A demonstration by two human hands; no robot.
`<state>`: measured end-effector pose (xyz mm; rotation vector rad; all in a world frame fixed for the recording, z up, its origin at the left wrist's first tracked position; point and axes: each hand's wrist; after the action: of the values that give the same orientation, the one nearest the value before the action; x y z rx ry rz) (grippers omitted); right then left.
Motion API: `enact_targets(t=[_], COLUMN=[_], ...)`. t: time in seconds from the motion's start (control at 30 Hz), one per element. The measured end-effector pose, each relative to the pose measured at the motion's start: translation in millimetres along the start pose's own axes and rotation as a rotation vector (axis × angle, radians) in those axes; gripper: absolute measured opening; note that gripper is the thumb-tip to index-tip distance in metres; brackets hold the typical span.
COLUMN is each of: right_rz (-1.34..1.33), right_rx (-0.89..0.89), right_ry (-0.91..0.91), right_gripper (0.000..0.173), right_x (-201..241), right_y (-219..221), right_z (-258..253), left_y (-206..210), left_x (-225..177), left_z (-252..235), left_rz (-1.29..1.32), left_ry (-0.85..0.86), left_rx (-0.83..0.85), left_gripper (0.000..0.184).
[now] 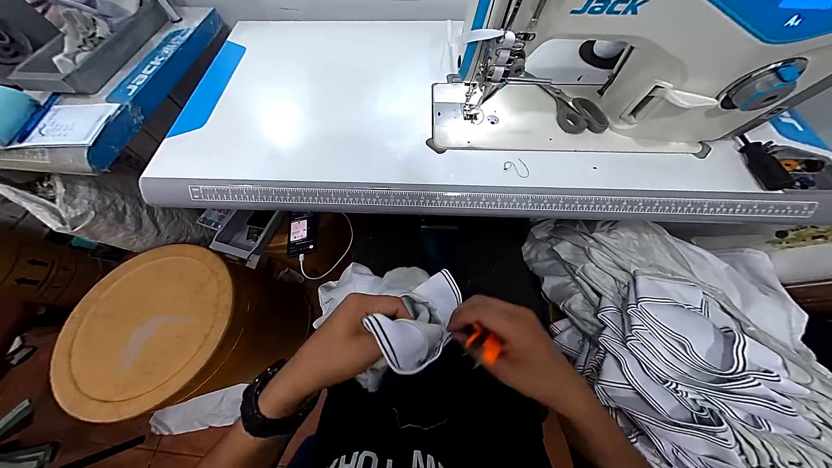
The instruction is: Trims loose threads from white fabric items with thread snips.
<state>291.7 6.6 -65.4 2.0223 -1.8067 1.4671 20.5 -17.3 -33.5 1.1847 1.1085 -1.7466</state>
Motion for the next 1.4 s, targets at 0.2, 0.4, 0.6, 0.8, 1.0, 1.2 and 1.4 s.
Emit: enact_targets(t=[0.2,0.4,0.6,0.8,1.0,1.2,1.4], right_rz=[-0.02,0.045,0.134,0.206,0.283,0.347,0.369], right_rx=[-0.278,-0.238,-0.334,-0.288,-0.29,-0.239,-0.197], right_ry=[0.06,0.035,-0.089,-0.23,-0.282,-0.312,-0.29], right_gripper=[0.038,0.024,0.041,0.059,0.057,0.058,0.054], right_x=[6,3,35,48,51,54,54], right_y=[-23,4,4,27,31,28,27], right_z=[-18,-22,-17,-15,-17,-18,-21], left_y=[0,2,4,10,13,19,22], left_x=[-16,-21,-24,-26,-31,-34,-34], left_z=[5,6,9,8,10,11,12], left_rz=[0.37,0.459,0.472,0.425,0.359,0.15,0.033], left_ry=[-0.324,-0.322,-0.203,-0.163,-0.164,-0.087,-0.034], left_rx=[0.09,0.175,0.131,0.102,0.054,-0.072,-0.135], left_gripper=[0.024,0.029,0.028,0.029,0.032,0.032,0.034])
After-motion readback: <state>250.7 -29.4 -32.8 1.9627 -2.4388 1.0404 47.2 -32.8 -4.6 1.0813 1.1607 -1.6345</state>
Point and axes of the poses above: each hand's wrist, its own z-axis away from the middle knuckle, its own y-axis out of the palm, x = y × z, and after that the axes turned 13 degrees about -y, right-handed
